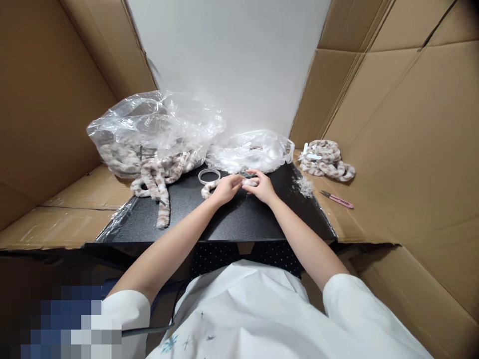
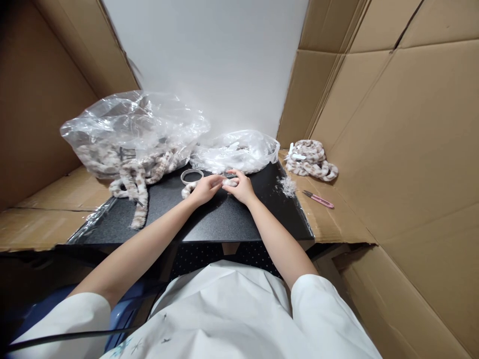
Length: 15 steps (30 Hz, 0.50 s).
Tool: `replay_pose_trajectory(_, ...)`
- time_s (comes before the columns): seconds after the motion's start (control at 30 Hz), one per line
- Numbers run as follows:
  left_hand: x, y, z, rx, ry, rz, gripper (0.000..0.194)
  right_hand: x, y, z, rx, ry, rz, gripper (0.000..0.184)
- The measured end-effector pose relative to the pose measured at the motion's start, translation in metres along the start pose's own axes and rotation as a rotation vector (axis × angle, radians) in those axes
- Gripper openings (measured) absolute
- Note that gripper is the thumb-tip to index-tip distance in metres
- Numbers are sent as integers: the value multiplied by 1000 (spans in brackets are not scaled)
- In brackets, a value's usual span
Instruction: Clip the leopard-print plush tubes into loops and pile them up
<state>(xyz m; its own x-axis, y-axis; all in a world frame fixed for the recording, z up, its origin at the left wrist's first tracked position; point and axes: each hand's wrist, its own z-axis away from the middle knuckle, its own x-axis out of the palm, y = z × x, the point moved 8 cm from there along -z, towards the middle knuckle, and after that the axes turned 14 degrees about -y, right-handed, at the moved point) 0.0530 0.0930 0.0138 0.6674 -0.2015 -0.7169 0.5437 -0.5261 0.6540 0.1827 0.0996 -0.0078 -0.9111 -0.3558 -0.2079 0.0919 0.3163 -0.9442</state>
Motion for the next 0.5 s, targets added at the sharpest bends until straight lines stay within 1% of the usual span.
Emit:
replay_pose_trajectory(0.1, -4, 1, 0, -5, 55, -74, 21, 0, 7, -3, 57, -10, -36, 57)
replay_pose_trajectory(0.17, -7, 1, 1, -18, 93, -109, 21, -7, 7, -3, 79, 46, 33, 51)
replay_pose_trajectory(0.27, -9, 2, 2, -36, 126, -105, 20, -20, 2, -2, 45, 157, 105, 43)
replay_pose_trajectory(0.37, -10, 2, 4, -53, 137, -83, 21, -21, 3, -4, 21, 143, 36, 35)
replay_pose_trajectory(0.5, -8, 0, 5, -53, 137, -18, 22, -16, 15, -6, 77, 127, -101, 33)
